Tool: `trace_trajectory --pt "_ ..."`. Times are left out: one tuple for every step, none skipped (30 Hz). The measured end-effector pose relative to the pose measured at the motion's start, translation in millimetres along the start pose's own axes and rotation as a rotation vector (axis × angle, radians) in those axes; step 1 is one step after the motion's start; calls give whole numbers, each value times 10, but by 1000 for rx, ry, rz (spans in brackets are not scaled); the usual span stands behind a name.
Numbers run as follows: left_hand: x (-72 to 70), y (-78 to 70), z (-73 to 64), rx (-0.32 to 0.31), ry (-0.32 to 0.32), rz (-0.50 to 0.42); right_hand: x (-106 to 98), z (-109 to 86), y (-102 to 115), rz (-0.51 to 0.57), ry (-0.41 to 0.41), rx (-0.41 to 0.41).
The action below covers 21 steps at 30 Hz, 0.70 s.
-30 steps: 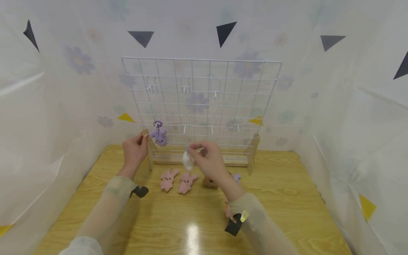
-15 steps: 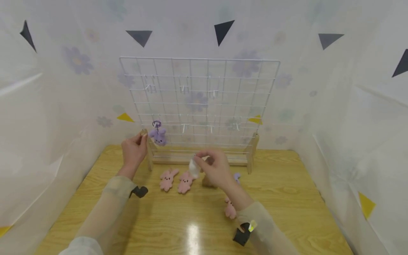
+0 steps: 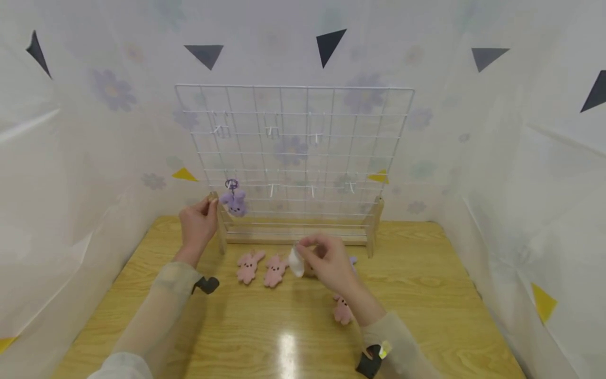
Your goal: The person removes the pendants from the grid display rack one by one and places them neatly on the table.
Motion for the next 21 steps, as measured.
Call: trace_trajectory --pt "-2 1 0 -3 0 0 2 -19 -13 -2 5 -1" --pt "-3 2 -1 -5 -1 0 5 -37 -30 -1 8 -2" --pt "-5 3 0 -9 -1 -2 5 -57 -48 -2 9 3" --pt "-8 2 -1 -9 -2 -4 5 -75 -71 1 9 8" --pt "-7 3 1 -10 -2 -4 3 -95 -93 0 7 16" --pt "-8 5 4 -13 -1 -7 -1 -116 -114 2 3 26" --pt "-9 6 5 -14 -1 -6 -4 -138 -132 0 0 32" --pt "-8 9 7 -15 0 -6 -8 -158 -153 -1 -3 41" --pt "-6 11 9 -14 1 -4 -13 -178 -172 -5 -7 50" --pt "-5 14 10 -14 2 -3 -15 -195 -185 -8 -8 50" --pt "-3 18 12 -15 3 -1 -18 -214 -194 -10 -9 46" --pt "-3 18 11 -14 2 1 -19 -230 -204 -11 -7 39" --pt "-3 17 10 -13 2 4 -20 -245 -212 -13 -5 31" --pt "-2 19 9 -12 1 6 -20 -260 -223 -13 -3 26" --pt "-2 18 7 -13 0 8 -19 -278 -234 -15 -1 22" --pt "-2 16 4 -14 1 7 -17 -296 -244 -15 2 17" --pt "-2 16 3 -15 0 8 -15 -315 -260 -17 4 20" --pt "-1 15 1 -16 -1 6 -13 -336 -280 -19 5 27" --pt "0 16 0 -19 1 3 -8 -356 -297 -20 7 31" --pt "2 16 -2 -22 1 1 -4 -377 -318 -18 9 36" --pt "3 16 -4 -24 2 -1 1 -397 -336 -19 10 38"
Point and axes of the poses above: each hand's wrist, its own z-axis towards the middle knuckle, its own x-axis out of the palm, y = z × x, the point moved 9 cm from there along z, towards the middle knuckle, and after that the axes turned 14 degrees about y, right-handed, at the moved point
